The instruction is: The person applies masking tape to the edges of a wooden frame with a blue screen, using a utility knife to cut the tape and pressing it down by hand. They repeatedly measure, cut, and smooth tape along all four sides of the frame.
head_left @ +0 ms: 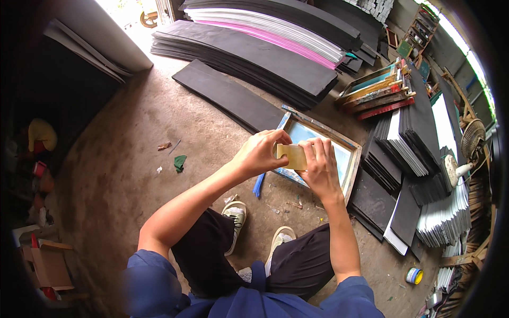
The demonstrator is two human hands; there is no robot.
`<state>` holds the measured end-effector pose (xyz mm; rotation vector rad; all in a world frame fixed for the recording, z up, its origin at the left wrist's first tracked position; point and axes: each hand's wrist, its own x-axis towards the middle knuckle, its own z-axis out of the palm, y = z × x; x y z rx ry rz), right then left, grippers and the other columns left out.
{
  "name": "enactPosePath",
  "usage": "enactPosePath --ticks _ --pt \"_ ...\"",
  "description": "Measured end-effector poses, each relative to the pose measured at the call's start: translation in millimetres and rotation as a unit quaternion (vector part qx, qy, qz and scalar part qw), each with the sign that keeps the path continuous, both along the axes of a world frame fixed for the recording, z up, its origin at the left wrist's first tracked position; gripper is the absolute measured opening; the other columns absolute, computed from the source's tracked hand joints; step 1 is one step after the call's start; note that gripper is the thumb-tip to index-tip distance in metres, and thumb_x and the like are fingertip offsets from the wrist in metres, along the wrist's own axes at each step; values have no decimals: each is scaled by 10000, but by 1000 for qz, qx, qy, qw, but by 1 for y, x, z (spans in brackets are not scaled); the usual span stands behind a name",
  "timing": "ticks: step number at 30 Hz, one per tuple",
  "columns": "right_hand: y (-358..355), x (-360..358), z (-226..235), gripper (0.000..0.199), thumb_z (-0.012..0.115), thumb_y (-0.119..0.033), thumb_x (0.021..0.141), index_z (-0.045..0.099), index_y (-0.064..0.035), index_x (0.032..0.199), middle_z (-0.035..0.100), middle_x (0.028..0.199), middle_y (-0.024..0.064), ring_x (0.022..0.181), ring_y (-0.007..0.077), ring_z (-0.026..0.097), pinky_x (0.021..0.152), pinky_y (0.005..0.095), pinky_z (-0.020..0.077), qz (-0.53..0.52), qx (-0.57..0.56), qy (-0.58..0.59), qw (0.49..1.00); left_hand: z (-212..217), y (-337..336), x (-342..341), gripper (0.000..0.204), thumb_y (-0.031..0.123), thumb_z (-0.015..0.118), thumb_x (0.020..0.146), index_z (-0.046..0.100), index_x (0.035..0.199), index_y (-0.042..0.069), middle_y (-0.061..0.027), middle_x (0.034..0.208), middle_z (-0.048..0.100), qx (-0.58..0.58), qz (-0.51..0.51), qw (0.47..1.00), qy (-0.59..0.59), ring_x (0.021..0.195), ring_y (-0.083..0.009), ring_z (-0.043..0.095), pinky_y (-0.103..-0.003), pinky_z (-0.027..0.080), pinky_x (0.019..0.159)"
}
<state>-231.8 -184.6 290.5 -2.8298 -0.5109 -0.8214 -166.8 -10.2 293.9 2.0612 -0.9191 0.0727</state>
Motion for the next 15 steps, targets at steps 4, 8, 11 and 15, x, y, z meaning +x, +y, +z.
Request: enactPosePath --ticks 4,8,11,15 --pt "0 0 1 519 751 -122 569 512 -77 1028 472 954 66 935 235 453 795 356 395 -15 -21 -5 1000 6 -5 -10 272 157 661 653 568 855 0 -142 890 623 30 92 994 -46 833 -224 611 -328 486 706" --pt "-1 -1 1 516 751 -121 569 514 -75 1026 474 953 64 937 230 453 799 354 392 -24 -33 -1 999 6 -6 -12 255 215 668 658 583 777 5 -129 743 637 66 116 987 92 717 -248 639 -334 499 661" --pt "1 0 0 514 751 -121 570 517 -78 1026 477 953 63 939 231 454 804 351 390 -22 -36 0 999 -3 -4 -7 244 225 662 686 623 767 -1 -120 706 645 41 105 986 119 690 -243 645 -328 505 658" --pt "0 0 -4 519 754 -117 567 517 -75 1027 482 955 69 939 236 457 808 353 392 -21 -29 6 999 -11 -2 1 245 219 651 726 655 833 -2 -124 776 662 44 73 980 182 731 -206 648 -303 502 688"
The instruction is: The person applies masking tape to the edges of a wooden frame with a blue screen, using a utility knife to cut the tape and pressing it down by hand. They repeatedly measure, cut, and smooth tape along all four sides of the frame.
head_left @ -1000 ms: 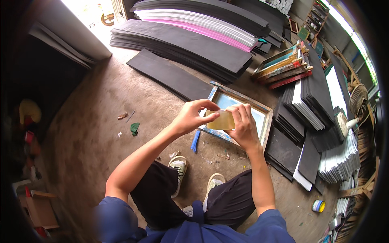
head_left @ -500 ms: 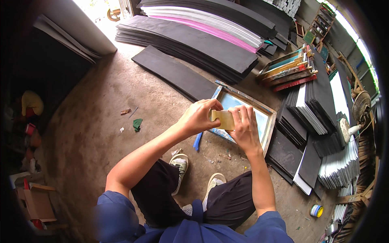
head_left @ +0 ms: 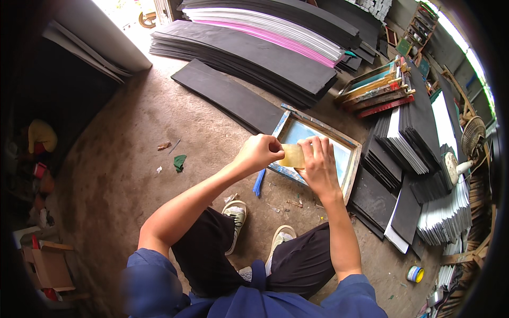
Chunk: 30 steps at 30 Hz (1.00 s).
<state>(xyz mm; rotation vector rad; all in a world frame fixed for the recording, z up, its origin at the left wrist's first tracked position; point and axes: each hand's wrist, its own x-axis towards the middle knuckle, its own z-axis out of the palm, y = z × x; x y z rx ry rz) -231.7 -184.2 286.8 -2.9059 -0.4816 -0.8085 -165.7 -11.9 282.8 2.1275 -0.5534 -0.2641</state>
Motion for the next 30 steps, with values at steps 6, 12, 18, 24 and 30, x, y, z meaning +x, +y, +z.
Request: enactPosePath --ticks 6,12,18,24,30 --pt "-11 6 -5 508 753 -108 582 522 -31 1029 484 974 123 963 306 447 868 402 393 23 124 38 991 -1 13 22 212 191 621 817 639 918 6 -53 804 649 -62 -56 983 163 754 -102 596 -241 474 730" --pt "-23 19 -25 625 772 -134 602 476 -66 1148 450 1062 130 1013 297 450 899 390 398 44 243 100 964 -19 6 29 199 217 621 832 622 893 28 -23 823 624 -164 -66 942 284 751 -64 578 -203 478 743" --pt "5 17 -29 581 758 -224 651 483 -64 1137 439 1085 139 1073 313 422 939 402 392 58 206 115 970 -49 -15 26 185 203 638 792 635 811 19 -1 718 599 -223 63 920 316 609 -42 532 -171 445 571" --pt "12 36 -41 355 706 -229 710 547 -38 963 516 993 102 970 271 508 797 362 472 -19 243 52 968 -54 -49 25 197 223 636 759 615 831 41 -61 788 604 -284 186 908 247 689 -129 572 -262 474 622" --pt "13 48 -45 121 587 -79 772 535 -27 868 530 925 113 934 269 539 737 351 506 -93 210 15 973 -59 -77 24 202 192 646 728 592 809 15 -59 782 601 -316 271 873 256 685 -125 566 -270 466 632"
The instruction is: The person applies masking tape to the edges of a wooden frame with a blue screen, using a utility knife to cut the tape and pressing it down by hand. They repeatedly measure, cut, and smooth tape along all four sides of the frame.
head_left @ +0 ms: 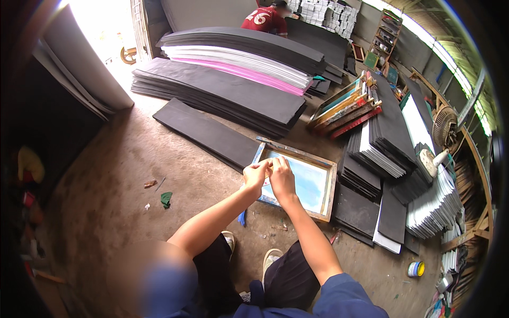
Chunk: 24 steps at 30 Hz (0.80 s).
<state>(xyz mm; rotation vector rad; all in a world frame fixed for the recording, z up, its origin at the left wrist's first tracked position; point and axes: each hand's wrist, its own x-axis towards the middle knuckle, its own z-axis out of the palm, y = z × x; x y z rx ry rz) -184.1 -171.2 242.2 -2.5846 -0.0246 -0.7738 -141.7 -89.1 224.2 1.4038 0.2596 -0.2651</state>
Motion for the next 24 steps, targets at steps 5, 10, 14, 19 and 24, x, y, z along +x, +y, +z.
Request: enactPosePath --ticks 5,10,14,19,24 --pt "-10 3 14 79 589 -44 754 550 -20 818 540 897 115 908 274 546 725 364 501 -31 15 -19 999 13 -11 -5 189 225 626 795 570 818 46 -24 788 576 21 -25 996 -78 744 -107 534 -246 456 680" --pt "-67 -7 15 94 654 -74 744 586 -8 740 569 812 119 742 260 584 676 369 474 -48 119 -26 991 36 -5 -13 334 309 591 865 418 987 50 -57 931 503 -149 -126 973 -123 886 -123 509 -320 479 794" --pt "-76 -21 28 68 639 -38 747 578 -17 766 553 765 102 695 238 572 645 354 455 -3 158 -48 986 26 30 -3 608 397 651 792 408 1187 5 -154 1214 457 156 -227 895 -352 1202 -237 401 -392 272 1037" --pt "-55 -28 50 75 650 -42 734 580 -28 756 543 758 72 787 248 518 674 363 426 52 104 -96 989 17 33 -20 643 420 668 768 444 1228 29 -175 1187 488 219 -338 810 -425 1178 -261 425 -395 287 1018" --pt "-45 -26 49 76 656 -63 732 583 -41 738 547 761 63 824 248 494 721 360 415 9 69 -103 992 20 27 -24 592 461 634 777 507 1132 5 -182 890 632 201 -333 853 -347 885 -311 604 -399 448 800"
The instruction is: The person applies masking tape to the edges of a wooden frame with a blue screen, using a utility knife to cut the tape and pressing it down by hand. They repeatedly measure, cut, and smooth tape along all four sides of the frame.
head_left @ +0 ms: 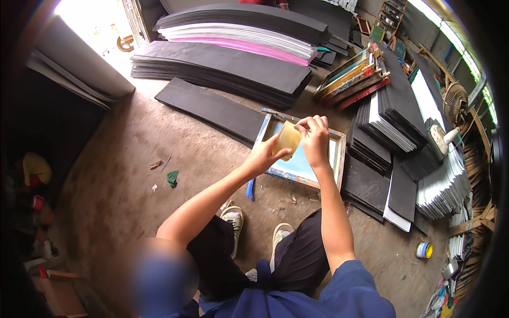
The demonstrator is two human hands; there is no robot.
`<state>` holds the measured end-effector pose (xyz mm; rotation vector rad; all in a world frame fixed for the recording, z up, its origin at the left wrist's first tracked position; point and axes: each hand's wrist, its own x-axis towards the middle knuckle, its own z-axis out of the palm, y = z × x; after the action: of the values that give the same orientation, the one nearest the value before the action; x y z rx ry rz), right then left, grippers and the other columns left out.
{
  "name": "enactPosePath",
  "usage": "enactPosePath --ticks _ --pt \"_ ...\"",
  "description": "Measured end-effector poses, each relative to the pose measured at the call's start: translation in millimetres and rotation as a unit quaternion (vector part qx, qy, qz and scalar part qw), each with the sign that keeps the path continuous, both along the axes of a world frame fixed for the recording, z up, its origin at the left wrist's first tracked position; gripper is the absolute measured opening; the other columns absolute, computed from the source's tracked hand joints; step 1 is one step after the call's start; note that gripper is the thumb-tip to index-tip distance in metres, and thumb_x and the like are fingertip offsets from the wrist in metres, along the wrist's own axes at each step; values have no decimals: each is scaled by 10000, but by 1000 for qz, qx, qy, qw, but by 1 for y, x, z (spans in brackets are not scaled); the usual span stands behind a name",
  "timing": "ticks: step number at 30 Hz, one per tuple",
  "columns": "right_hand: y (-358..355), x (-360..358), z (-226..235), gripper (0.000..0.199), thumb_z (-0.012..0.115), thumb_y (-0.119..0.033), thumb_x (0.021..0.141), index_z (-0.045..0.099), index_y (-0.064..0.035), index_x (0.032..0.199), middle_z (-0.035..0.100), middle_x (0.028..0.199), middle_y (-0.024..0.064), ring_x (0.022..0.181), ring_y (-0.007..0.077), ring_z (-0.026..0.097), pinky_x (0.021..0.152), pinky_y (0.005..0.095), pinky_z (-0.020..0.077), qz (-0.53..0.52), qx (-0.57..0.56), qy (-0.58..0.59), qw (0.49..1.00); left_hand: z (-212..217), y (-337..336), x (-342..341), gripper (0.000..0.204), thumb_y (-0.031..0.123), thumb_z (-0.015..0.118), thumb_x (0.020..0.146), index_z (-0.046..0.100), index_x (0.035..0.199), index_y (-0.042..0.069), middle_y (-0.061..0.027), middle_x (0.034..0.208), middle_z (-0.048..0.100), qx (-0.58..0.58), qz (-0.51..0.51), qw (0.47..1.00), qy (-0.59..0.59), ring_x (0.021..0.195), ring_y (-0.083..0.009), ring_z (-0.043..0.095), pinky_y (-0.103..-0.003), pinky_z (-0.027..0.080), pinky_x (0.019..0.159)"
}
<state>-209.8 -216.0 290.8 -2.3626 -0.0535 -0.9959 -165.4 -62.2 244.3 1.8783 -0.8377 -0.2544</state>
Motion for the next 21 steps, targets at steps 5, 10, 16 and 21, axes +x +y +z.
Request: enactPosePath --ticks 5,10,16,21 --pt "11 3 -11 86 669 -83 721 590 -49 722 566 771 62 806 250 504 746 367 414 3 -31 6 1000 -24 2 15 539 500 554 810 553 1056 20 -224 827 628 181 150 969 -70 805 -360 614 -436 469 696" --pt "-19 12 -24 87 695 -100 697 614 -69 699 584 738 61 782 240 516 731 362 424 -57 36 18 998 -37 13 18 517 460 629 780 565 1020 7 -199 788 630 86 27 996 -24 766 -288 634 -386 472 687" --pt "-55 5 -44 97 708 -124 695 631 -65 703 611 732 61 765 237 530 724 350 427 -101 85 83 988 -40 25 10 617 593 604 729 548 885 -1 -228 713 601 82 40 980 -179 710 -367 614 -418 486 613" --pt "-45 1 -37 93 697 -127 713 641 -53 721 626 739 79 765 228 539 717 344 424 -109 154 88 978 -42 35 19 556 572 599 741 577 763 17 -165 642 606 274 143 929 -205 625 -346 610 -404 490 600"
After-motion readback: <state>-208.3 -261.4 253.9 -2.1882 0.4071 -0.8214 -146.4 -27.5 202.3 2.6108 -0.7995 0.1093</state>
